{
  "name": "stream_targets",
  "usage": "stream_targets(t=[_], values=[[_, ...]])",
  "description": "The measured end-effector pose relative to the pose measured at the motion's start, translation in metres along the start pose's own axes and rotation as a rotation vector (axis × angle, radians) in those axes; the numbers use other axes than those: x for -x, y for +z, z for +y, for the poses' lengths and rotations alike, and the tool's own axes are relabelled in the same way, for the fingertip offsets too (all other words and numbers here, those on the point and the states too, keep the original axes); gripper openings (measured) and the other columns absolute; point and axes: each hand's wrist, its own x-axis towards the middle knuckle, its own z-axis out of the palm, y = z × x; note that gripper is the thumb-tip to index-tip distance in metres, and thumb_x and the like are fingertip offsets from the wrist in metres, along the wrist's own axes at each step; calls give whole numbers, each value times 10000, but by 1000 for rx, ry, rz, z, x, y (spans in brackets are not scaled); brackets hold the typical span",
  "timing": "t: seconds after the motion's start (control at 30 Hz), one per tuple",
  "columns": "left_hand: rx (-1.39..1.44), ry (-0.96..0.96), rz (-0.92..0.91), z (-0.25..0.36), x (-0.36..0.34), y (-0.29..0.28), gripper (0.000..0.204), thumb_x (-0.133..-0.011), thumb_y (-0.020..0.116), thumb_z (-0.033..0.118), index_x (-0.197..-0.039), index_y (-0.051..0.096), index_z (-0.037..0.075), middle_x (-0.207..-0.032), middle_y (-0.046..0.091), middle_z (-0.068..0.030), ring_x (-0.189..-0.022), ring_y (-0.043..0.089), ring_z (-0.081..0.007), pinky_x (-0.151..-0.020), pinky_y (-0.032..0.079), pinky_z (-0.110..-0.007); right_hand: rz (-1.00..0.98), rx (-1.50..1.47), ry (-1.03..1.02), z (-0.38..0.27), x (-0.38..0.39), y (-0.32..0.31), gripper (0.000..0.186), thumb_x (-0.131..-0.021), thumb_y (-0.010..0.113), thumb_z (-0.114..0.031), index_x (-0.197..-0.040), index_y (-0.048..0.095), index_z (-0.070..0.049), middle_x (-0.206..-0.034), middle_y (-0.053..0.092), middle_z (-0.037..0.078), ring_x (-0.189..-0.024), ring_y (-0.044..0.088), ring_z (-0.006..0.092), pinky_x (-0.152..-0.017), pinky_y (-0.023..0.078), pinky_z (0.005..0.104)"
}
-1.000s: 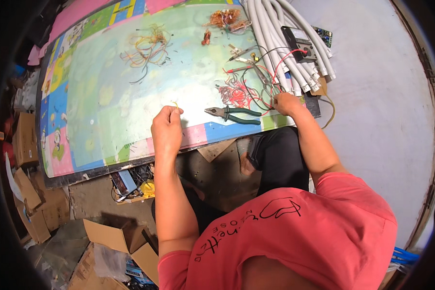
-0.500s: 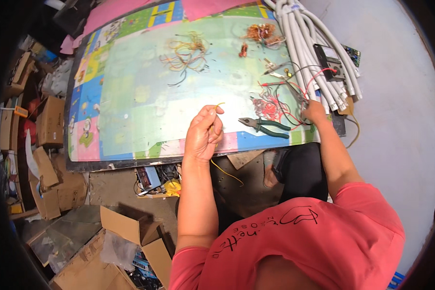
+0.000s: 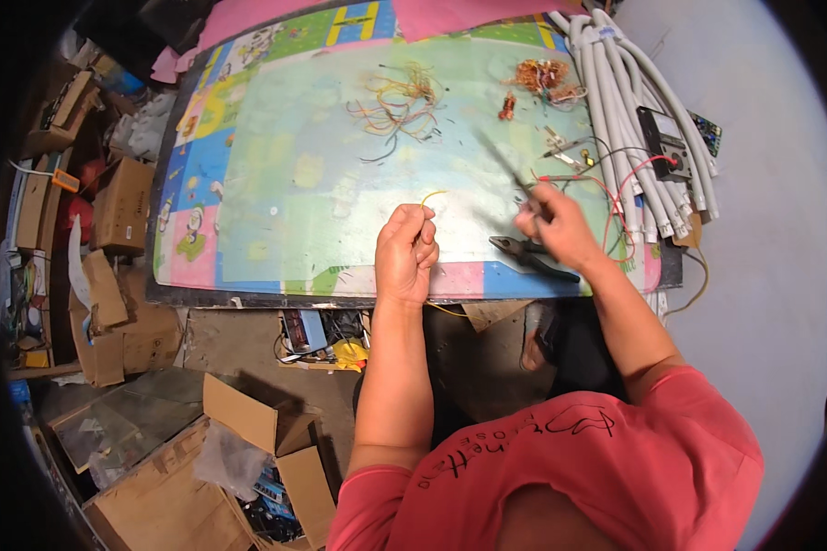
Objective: The person works at a cluttered table, handling a green circuit board and small copper wire coils. They pick up and inspect the board, manipulate the coils, and use scissors to cut a yellow wire. The person also briefly adjusts the camera and rubs their hands.
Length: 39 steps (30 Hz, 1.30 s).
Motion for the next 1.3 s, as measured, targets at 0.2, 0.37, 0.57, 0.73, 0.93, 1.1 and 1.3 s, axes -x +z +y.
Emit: stream_targets(t=[0.2, 0.37, 0.57, 0.73, 0.93, 1.1, 1.3], values=[[86, 160, 131, 6, -3, -10, 140, -966, 506, 180, -944, 533, 45, -614, 486, -5, -430, 306, -50, -401, 242, -200, -369, 173, -88, -13, -2, 40, 506, -825, 620, -457, -952, 487, 14, -894, 497, 163, -807, 524, 303, -721, 426, 391], [-16, 171, 174, 4, -10, -9, 160, -964, 515, 206, -924, 527, 52, -598, 450, 10, -436, 293, -51, -403, 230, -203, -474, 300, -36, -22, -4, 45, 539, -824, 617, -493, -991, 498, 5, -1024, 501, 192, -899, 553, 375, -775, 447, 426], [-411, 198, 188, -14, -13, 4, 175, -965, 504, 178, -832, 544, 71, -582, 424, 44, -472, 297, -32, -427, 219, -196, -491, 296, -110, -23, -16, 46, 553, -813, 631, -522, -943, 480, -6, -990, 524, 208, -862, 559, 428, -740, 441, 470], [-664, 329, 225, -18, -14, 5, 159, -951, 499, 109, -815, 540, 37, -627, 465, 30, -537, 360, -51, -485, 287, -214, -459, 314, -144, -23, -12, 44, 561, -799, 668, -484, -964, 465, 13, -981, 550, 217, -858, 580, 425, -728, 462, 464], [-1033, 530, 303, -23, -11, 1, 128, -929, 523, 54, -830, 566, -16, -662, 485, 40, -615, 401, -47, -529, 342, -225, -412, 305, -202, -18, -6, 48, 510, -808, 679, -390, -933, 433, 39, -787, 599, 233, -705, 603, 439, -632, 480, 479], [-1166, 637, 366, -25, -8, 6, 144, -891, 540, 79, -774, 525, -4, -572, 484, -126, -497, 434, -172, -492, 383, -326, -381, 350, -203, -9, 0, 59, 368, -817, 649, -196, -930, 385, 33, -673, 585, 218, -650, 595, 438, -582, 469, 490], [-1181, 656, 357, -25, -9, 4, 152, -902, 528, 99, -784, 508, 4, -604, 520, -165, -498, 476, -267, -506, 400, -357, -431, 342, -194, -14, 1, 59, 308, -814, 606, -118, -934, 374, 44, -696, 595, 237, -672, 599, 444, -584, 467, 494]])
